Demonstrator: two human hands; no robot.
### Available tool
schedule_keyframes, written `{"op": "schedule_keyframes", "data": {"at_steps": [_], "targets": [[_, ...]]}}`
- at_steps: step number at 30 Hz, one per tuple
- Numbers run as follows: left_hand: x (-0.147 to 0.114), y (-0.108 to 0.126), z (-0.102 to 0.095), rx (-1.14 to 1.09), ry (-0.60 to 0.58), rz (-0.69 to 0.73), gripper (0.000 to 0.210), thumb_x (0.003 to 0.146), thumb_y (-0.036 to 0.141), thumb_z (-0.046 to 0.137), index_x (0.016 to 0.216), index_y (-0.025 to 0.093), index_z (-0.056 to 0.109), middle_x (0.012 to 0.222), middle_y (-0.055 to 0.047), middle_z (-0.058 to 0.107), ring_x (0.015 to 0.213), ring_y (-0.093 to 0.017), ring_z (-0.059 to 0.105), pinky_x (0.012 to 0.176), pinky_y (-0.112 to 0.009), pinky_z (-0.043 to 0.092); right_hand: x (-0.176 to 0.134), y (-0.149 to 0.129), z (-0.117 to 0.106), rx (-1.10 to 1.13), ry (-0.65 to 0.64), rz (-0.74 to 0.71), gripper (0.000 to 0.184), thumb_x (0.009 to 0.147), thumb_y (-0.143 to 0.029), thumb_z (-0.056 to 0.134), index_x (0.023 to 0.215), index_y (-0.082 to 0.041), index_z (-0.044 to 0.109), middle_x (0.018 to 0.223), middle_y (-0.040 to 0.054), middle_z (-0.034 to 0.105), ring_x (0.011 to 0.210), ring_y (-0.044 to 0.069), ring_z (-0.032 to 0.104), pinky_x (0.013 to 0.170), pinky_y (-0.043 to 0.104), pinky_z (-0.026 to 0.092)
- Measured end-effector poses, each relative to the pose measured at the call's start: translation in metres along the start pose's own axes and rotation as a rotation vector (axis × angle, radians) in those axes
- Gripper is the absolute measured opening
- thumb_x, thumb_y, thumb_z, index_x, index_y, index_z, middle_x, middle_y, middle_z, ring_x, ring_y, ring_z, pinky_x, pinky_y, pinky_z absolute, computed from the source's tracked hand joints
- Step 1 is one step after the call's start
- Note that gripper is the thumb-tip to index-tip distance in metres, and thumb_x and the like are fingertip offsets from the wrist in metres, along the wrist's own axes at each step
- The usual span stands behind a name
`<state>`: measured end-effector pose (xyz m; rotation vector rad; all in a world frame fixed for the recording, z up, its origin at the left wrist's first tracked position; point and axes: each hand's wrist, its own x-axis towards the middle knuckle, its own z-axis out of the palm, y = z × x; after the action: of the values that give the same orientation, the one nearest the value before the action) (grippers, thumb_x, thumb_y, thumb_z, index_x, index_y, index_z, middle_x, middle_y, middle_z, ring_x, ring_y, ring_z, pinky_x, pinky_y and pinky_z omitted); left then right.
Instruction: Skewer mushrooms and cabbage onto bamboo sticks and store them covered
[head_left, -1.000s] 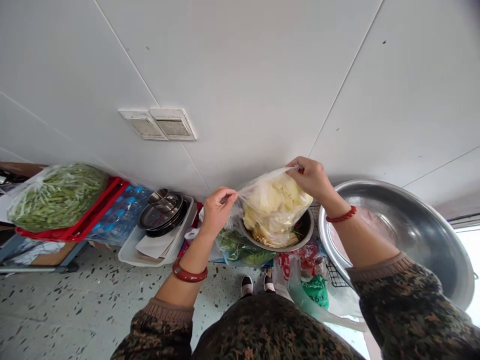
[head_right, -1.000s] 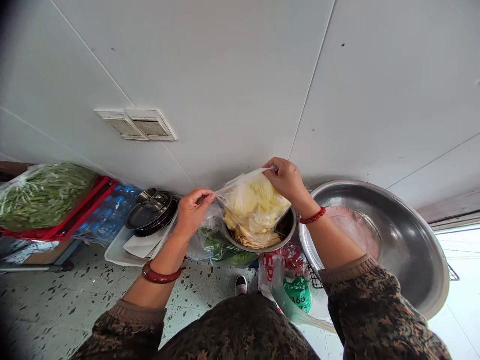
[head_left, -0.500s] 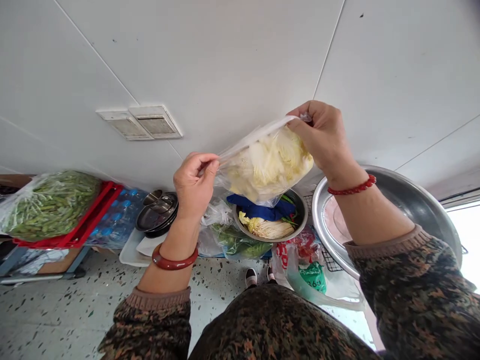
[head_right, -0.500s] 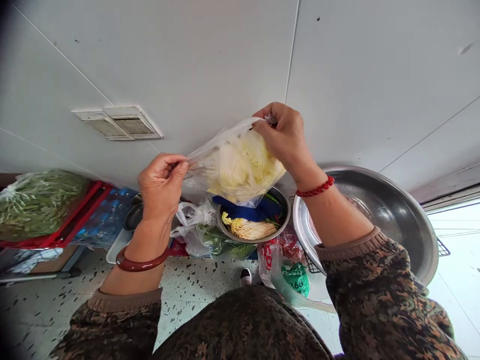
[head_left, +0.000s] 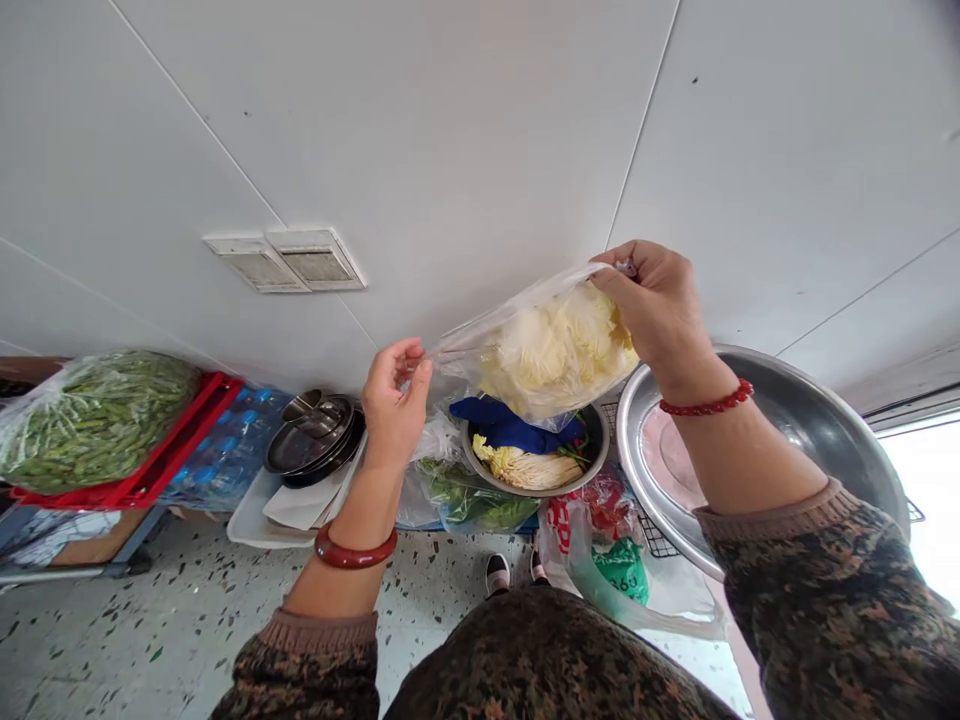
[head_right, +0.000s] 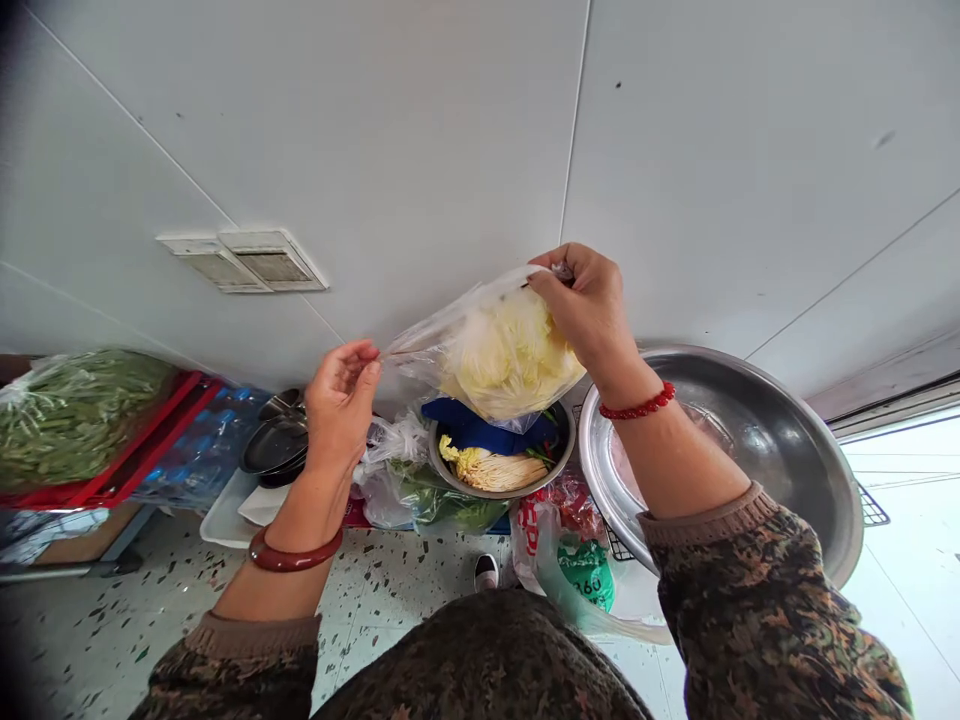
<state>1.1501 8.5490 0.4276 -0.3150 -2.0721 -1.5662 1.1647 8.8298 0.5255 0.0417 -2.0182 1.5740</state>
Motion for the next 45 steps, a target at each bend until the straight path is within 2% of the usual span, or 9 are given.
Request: {"op": "schedule_keyframes", "data": {"at_steps": [9,17,21,25,28,32,35,40,45], "targets": [[-0.037,-0.025,0.002,-0.075,-0.144,-0.303,0.044,0.08,0.042,0.069,0.116,0.017,0.062,0.106,-0.009,0.066,0.094,-0.019,0.063,0.088,-0.036,0.05,0.003,0.01,-0.006,0.104,0.019,0.057,0.006,0.073,-0.024,0.066,0.076,-0.019,0.068,0.064,-0.0022,0.06,0.055,0.011,0.054,0.05,0.025,0.041],[-0.051,0.001,0.02,-0.377,-0.369,-0.484,0.064,0.072,0.042,0.078,0.13,0.024,0.055,0.139,-0.013,0.056,0.119,-0.026,0.058,0.1,-0.042,0.047,0.004,-0.005,-0.015,0.299,-0.018,0.11,0.007,0.071,-0.023,0.067,0.075,-0.021,0.062,0.064,-0.0023,0.059,0.054,0.012,0.056,0.051,0.026,0.048],[-0.058,0.012,0.031,-0.632,-0.471,-0.48,0.063,0.067,0.05,0.08,0.123,0.027,0.061,0.133,-0.009,0.062,0.126,-0.029,0.055,0.109,-0.047,0.04,-0.003,-0.017,-0.017,0.358,-0.061,0.166,0.005,0.07,-0.021,0.067,0.073,-0.021,0.063,0.062,-0.0026,0.058,0.051,0.012,0.055,0.048,0.025,0.046],[-0.075,0.013,0.035,-0.744,-0.453,-0.538,0.054,0.061,0.06,0.081,0.104,0.028,0.069,0.12,-0.007,0.07,0.123,-0.035,0.057,0.102,-0.051,0.046,-0.014,-0.026,-0.013,0.406,-0.157,0.18,0.005,0.072,-0.023,0.068,0.075,-0.021,0.063,0.062,-0.0026,0.059,0.05,0.012,0.055,0.046,0.025,0.047],[-0.1,0.011,0.031,-0.778,-0.375,-0.604,0.059,0.056,0.066,0.08,0.1,0.027,0.071,0.115,-0.008,0.072,0.12,-0.037,0.059,0.098,-0.053,0.049,-0.025,-0.031,-0.005,0.426,-0.262,0.215,0.007,0.074,-0.026,0.068,0.075,-0.022,0.063,0.062,-0.0027,0.059,0.049,0.012,0.056,0.046,0.025,0.047],[-0.15,0.012,0.011,-0.864,-0.232,-0.731,0.062,0.054,0.06,0.083,0.105,0.027,0.073,0.113,-0.008,0.074,0.123,-0.037,0.057,0.105,-0.055,0.045,-0.046,-0.038,0.017,0.47,-0.431,0.259,0.009,0.075,-0.029,0.068,0.078,-0.022,0.064,0.065,-0.0027,0.062,0.052,0.011,0.057,0.047,0.023,0.046],[-0.195,0.015,-0.02,-0.881,-0.118,-0.819,0.055,0.063,0.052,0.082,0.112,0.03,0.073,0.118,-0.005,0.073,0.131,-0.036,0.051,0.11,-0.055,0.041,-0.075,-0.046,0.039,0.478,-0.59,0.272,0.01,0.076,-0.031,0.067,0.08,-0.022,0.064,0.066,-0.0023,0.064,0.054,0.011,0.058,0.049,0.023,0.046],[-0.266,0.024,-0.087,-0.745,0.206,-0.857,0.052,0.08,0.064,0.06,0.131,0.053,0.056,0.128,0.011,0.067,0.14,-0.028,0.043,0.116,-0.048,0.04,-0.147,-0.061,0.084,0.562,-0.801,0.122,0.009,0.075,-0.032,0.066,0.076,-0.023,0.066,0.075,-0.0014,0.068,0.067,0.014,0.062,0.059,0.025,0.049],[-0.335,0.054,-0.127,-0.714,0.311,-0.907,0.055,0.086,0.058,0.056,0.14,0.053,0.045,0.135,0.012,0.062,0.143,-0.024,0.039,0.116,-0.044,0.04,-0.227,-0.064,0.124,0.563,-0.869,0.119,0.008,0.071,-0.034,0.071,0.071,-0.028,0.066,0.072,-0.0053,0.067,0.067,0.017,0.061,0.059,0.028,0.047]]}}
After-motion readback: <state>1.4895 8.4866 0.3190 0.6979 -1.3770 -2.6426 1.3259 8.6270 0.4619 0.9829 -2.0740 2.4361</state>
